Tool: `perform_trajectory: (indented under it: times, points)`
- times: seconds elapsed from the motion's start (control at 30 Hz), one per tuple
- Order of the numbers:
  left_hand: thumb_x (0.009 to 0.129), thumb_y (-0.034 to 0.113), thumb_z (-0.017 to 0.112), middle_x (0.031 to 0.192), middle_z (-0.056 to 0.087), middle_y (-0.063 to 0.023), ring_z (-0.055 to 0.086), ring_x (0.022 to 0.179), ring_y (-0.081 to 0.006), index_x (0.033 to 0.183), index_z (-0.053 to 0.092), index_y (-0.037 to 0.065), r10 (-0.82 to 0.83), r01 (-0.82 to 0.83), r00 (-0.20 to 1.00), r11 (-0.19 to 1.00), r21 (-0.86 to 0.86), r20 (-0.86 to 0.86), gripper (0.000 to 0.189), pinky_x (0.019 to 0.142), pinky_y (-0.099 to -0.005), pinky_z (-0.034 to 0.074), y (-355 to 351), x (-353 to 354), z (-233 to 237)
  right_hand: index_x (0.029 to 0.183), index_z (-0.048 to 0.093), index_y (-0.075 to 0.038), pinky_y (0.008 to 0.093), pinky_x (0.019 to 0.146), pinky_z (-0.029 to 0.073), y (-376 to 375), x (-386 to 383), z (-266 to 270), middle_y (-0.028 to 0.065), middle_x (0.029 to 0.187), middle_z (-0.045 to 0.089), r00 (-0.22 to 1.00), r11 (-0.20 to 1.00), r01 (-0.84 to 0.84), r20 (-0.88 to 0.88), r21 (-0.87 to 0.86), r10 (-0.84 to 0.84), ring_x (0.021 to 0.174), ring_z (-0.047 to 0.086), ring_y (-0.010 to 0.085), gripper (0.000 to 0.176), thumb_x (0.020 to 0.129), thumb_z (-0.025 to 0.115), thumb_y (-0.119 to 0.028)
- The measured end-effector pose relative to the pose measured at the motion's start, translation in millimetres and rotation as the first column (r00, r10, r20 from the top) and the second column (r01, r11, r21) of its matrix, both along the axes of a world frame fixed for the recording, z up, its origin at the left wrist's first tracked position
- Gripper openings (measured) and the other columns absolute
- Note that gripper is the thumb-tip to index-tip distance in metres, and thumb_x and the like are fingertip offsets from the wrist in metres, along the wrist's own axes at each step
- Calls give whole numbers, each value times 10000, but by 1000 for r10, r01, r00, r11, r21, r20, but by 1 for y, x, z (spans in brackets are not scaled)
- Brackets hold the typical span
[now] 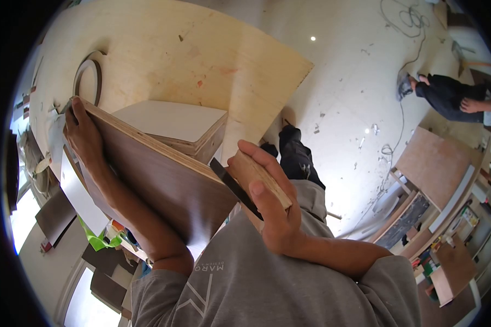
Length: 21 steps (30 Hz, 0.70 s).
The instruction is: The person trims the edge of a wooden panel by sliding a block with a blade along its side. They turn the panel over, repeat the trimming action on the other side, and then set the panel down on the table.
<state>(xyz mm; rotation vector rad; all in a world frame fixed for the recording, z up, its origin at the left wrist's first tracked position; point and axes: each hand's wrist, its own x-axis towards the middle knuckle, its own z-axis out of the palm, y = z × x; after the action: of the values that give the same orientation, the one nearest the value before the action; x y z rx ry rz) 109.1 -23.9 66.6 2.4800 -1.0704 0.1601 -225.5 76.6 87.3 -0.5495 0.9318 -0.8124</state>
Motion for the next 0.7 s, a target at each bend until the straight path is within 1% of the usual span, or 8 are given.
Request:
perform_trajectory:
  times: [0.2, 0.3, 0.4, 0.6, 0.7]
  points:
    - [916, 597, 433, 1370, 447, -296, 408, 1298, -415, 1361, 489, 1, 0, 0, 1000, 1000, 6, -30, 746, 1072, -463, 333, 0, -7, 5, 1445, 233, 65, 361, 1089, 325, -3, 2, -2, 195, 1307, 496, 1000, 999, -5, 1, 36, 5, 1251, 470, 252, 694, 964, 392, -409]
    - [915, 595, 435, 1370, 446, -298, 420, 1288, -420, 1360, 489, -3, -5, 5, 1000, 1000, -2, -13, 747, 1065, -463, 343, 1, -3, 2, 1444, 235, 66, 362, 1084, 330, -4, 1, -5, 195, 1313, 494, 999, 999, -35, -12, 1, 35, 1254, 468, 252, 693, 966, 388, -413]
    - [914, 595, 436, 1372, 446, -296, 428, 1282, -421, 1357, 491, -6, 10, -10, 1000, 1000, 18, 11, 749, 1061, -463, 349, 1, -3, 3, 1443, 239, 65, 359, 1080, 336, -5, 2, -5, 196, 1311, 499, 999, 999, -41, -13, 10, 41, 1252, 471, 252, 692, 968, 380, -418]
    - [914, 597, 437, 1368, 452, -298, 424, 1285, -421, 1350, 498, -10, 9, -9, 1000, 999, 31, -6, 750, 1068, -465, 340, 0, -8, 7, 1443, 241, 64, 361, 1079, 341, -8, 4, -8, 205, 1301, 508, 999, 999, -44, -20, -6, 44, 1246, 479, 259, 690, 967, 376, -417]
    - [913, 596, 440, 1363, 458, -299, 422, 1287, -419, 1348, 499, -13, 24, -25, 1000, 999, 30, 12, 751, 1069, -465, 339, 0, -11, 8, 1443, 240, 64, 361, 1080, 342, -9, 4, -7, 209, 1305, 505, 999, 999, -42, -7, 20, 42, 1247, 478, 262, 691, 966, 376, -416]
